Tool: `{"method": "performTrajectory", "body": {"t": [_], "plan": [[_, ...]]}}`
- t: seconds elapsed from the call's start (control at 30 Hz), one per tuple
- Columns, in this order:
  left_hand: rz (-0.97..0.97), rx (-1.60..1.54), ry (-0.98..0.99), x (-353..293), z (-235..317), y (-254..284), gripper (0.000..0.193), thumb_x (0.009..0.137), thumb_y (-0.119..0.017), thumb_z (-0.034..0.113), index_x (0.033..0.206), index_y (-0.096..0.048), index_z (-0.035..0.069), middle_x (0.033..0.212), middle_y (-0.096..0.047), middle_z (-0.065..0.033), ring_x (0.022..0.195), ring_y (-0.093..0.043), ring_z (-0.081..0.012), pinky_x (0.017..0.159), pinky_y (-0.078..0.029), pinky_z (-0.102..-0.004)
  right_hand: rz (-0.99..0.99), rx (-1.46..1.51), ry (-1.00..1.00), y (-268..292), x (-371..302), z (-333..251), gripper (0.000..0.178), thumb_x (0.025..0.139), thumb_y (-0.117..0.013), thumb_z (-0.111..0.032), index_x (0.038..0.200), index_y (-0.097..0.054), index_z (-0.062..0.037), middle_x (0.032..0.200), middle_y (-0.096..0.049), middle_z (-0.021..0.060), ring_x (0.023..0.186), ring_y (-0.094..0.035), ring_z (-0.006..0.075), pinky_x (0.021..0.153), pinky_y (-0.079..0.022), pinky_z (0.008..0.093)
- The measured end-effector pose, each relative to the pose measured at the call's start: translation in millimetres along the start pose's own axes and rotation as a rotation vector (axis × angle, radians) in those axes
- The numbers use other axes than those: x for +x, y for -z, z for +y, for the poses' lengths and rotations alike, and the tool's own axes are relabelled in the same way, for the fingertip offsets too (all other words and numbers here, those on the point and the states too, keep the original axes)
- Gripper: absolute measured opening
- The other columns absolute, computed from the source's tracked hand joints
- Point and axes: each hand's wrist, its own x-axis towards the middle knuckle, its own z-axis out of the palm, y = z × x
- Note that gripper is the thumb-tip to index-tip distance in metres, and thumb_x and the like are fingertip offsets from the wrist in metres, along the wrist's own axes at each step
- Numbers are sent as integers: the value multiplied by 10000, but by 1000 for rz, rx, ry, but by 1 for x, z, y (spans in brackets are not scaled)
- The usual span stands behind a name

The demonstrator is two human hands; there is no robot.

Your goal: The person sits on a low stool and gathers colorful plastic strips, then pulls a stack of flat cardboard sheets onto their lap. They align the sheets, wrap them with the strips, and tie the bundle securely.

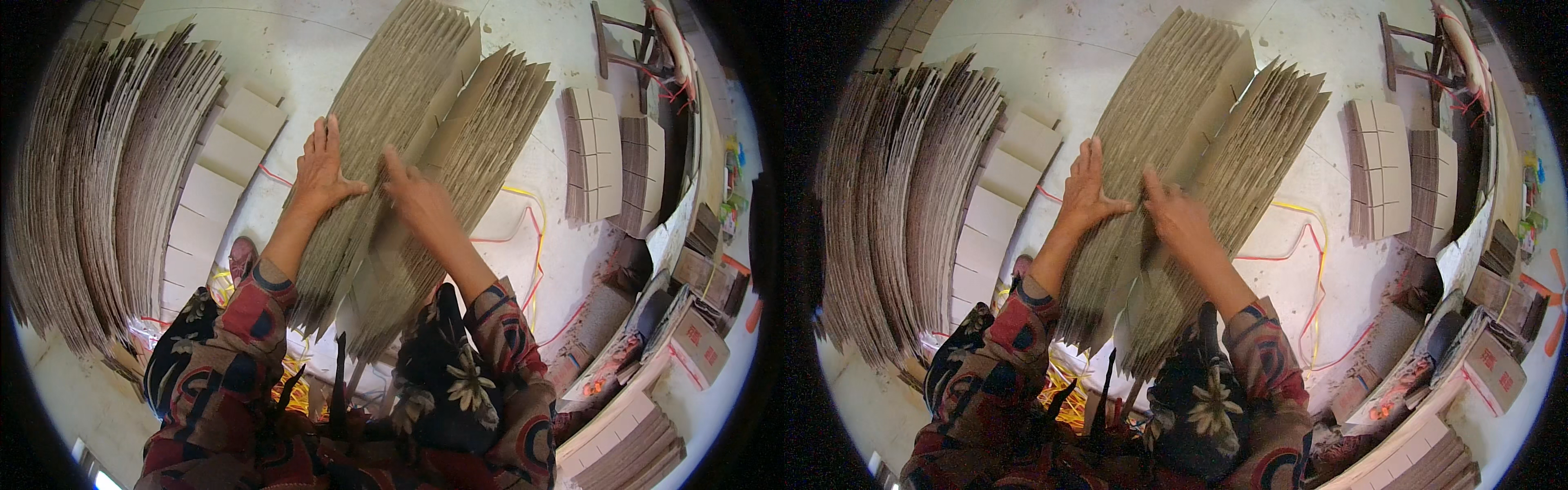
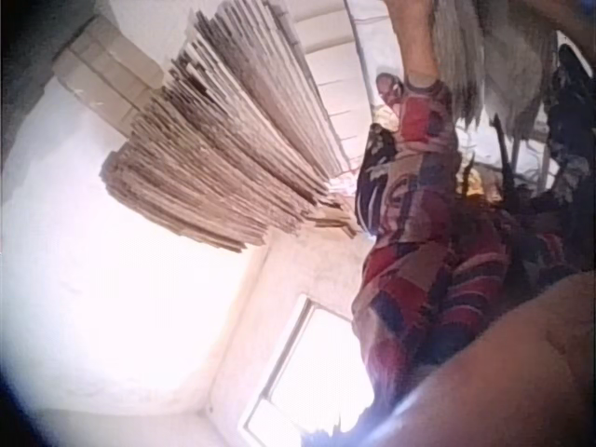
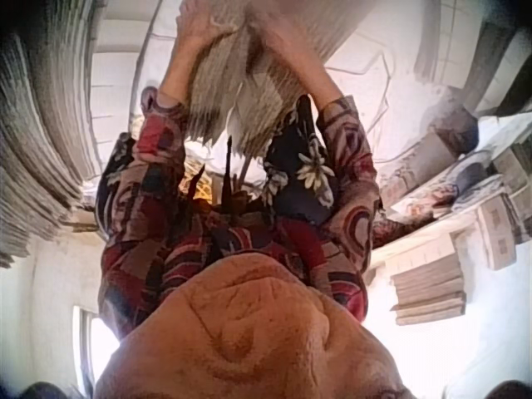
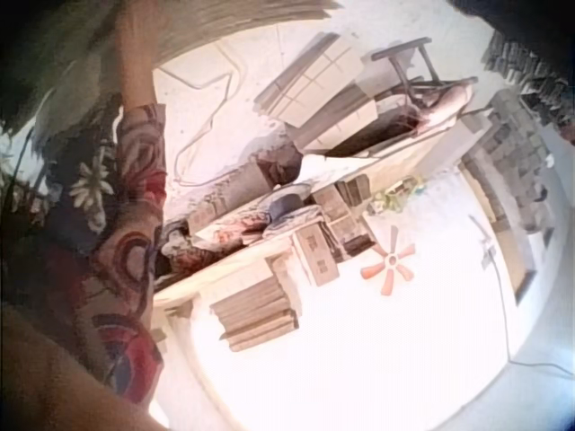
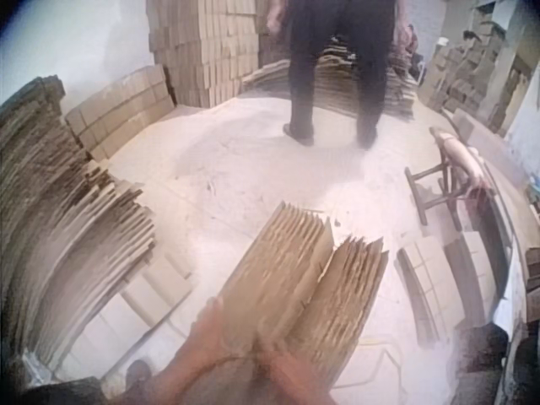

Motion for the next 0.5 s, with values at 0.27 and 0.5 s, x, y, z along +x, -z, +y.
{"method": "performTrajectory", "body": {"t": [0.27, 0.5], "plan": [[14, -11, -12, -2, 5, 3, 1305, 479, -879, 296, 1463, -53, 66, 1497, -138, -213, 1340, -239, -380, 998, -347, -481, 94, -32, -92, -23, 6, 10, 400, 888, -550, -250, 1167, -422, 7, 852, -598, 217, 699, -627, 380, 586, -508, 447], [-3, -8, 3, -2, 5, 5, 1303, 481, -879, 304, 1463, -58, 62, 1499, -127, -209, 1339, -238, -381, 996, -348, -485, 61, -51, -193, -14, 18, 5, 351, 804, -597, -151, 1104, -506, 7, 805, -615, 226, 665, -619, 404, 608, -514, 470]]}}
